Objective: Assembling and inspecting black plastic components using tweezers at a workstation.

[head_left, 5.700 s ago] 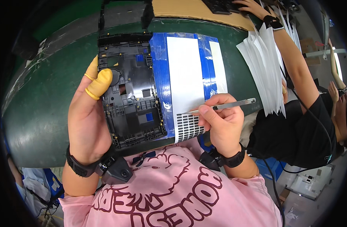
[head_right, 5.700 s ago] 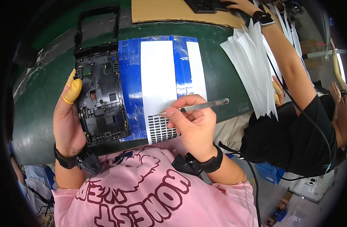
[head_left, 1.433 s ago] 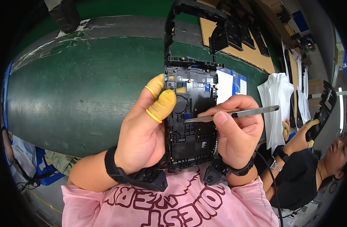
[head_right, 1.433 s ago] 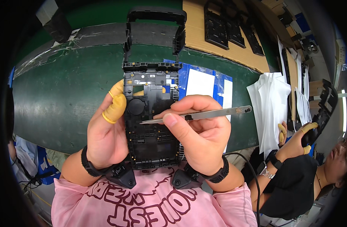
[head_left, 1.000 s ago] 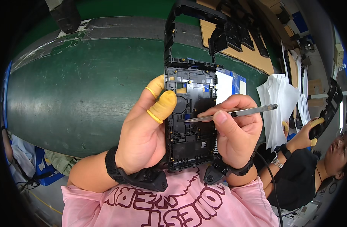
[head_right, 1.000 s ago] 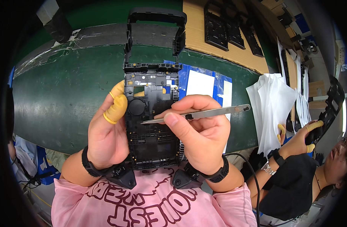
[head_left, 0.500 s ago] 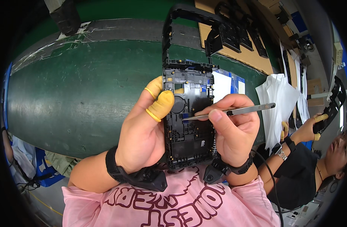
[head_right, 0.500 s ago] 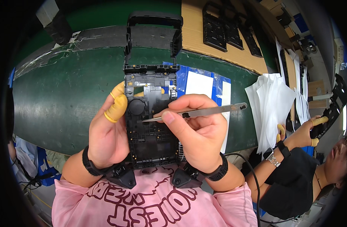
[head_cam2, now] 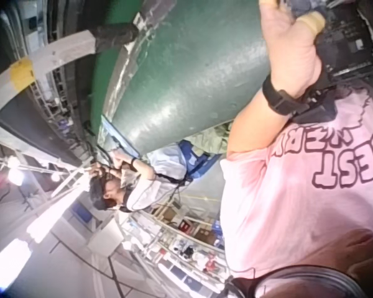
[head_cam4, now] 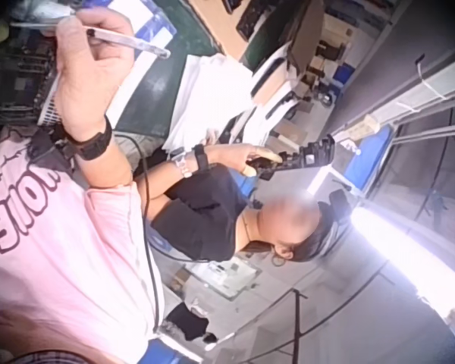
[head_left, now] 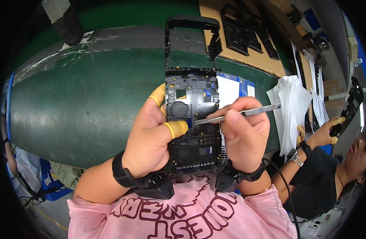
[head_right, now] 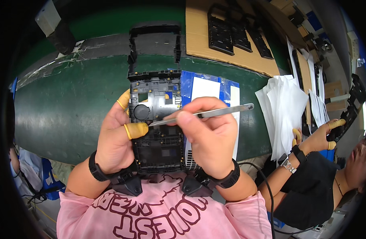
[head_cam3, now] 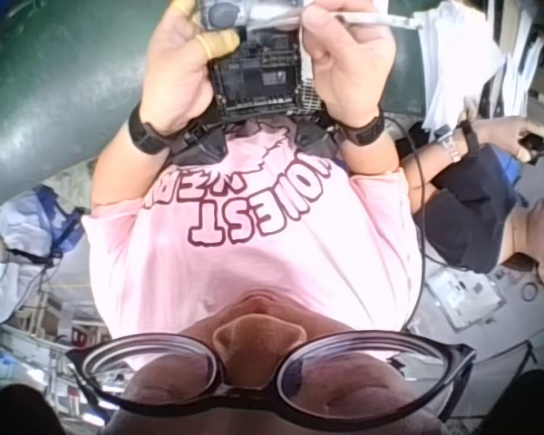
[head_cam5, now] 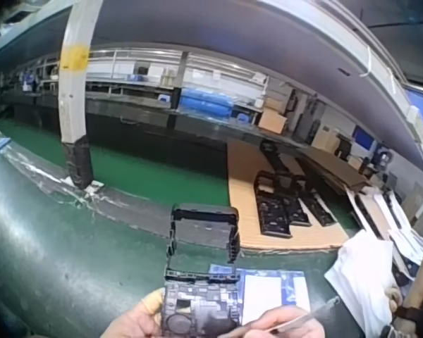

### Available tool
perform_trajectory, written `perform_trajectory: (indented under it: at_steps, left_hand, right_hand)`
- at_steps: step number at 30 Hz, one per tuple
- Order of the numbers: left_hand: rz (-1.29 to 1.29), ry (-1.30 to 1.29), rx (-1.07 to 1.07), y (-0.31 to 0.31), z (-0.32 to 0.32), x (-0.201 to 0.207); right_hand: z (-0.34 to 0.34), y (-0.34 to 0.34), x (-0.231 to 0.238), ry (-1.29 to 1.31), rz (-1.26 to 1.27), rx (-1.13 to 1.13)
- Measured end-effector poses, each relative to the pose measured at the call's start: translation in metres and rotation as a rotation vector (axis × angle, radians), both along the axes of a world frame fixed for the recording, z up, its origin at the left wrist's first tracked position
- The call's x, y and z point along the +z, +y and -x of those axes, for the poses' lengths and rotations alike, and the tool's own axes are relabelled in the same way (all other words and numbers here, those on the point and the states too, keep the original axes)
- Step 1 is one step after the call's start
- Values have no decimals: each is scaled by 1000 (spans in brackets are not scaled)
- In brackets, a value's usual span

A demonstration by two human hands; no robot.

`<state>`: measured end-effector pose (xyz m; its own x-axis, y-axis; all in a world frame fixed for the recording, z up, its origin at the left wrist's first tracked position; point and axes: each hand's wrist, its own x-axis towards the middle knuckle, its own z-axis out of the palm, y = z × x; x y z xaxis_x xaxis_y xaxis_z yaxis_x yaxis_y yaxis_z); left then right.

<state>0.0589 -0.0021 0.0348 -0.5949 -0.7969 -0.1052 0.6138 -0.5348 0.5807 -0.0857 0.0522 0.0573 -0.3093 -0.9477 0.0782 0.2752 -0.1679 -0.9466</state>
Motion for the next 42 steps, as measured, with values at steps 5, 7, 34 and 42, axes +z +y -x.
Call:
perform_trajectory:
  at_steps: [5, 7, 34, 42]
  left_hand:
    - [-3, -94, 50, -10, 1, -4]
    - [109, -160, -2, -31, 1, -5]
    - [1105, -2009, 870, -300, 84, -5]
    - [844, -2264, 541, -312, 83, -1]
  right_hand:
    - [26, 16, 1, -228, 141, -160]
    - [40, 28, 0, -179, 146, -192]
    - [86, 118, -31, -175, 46, -436]
    - [85, 106, -26, -191, 38, -418]
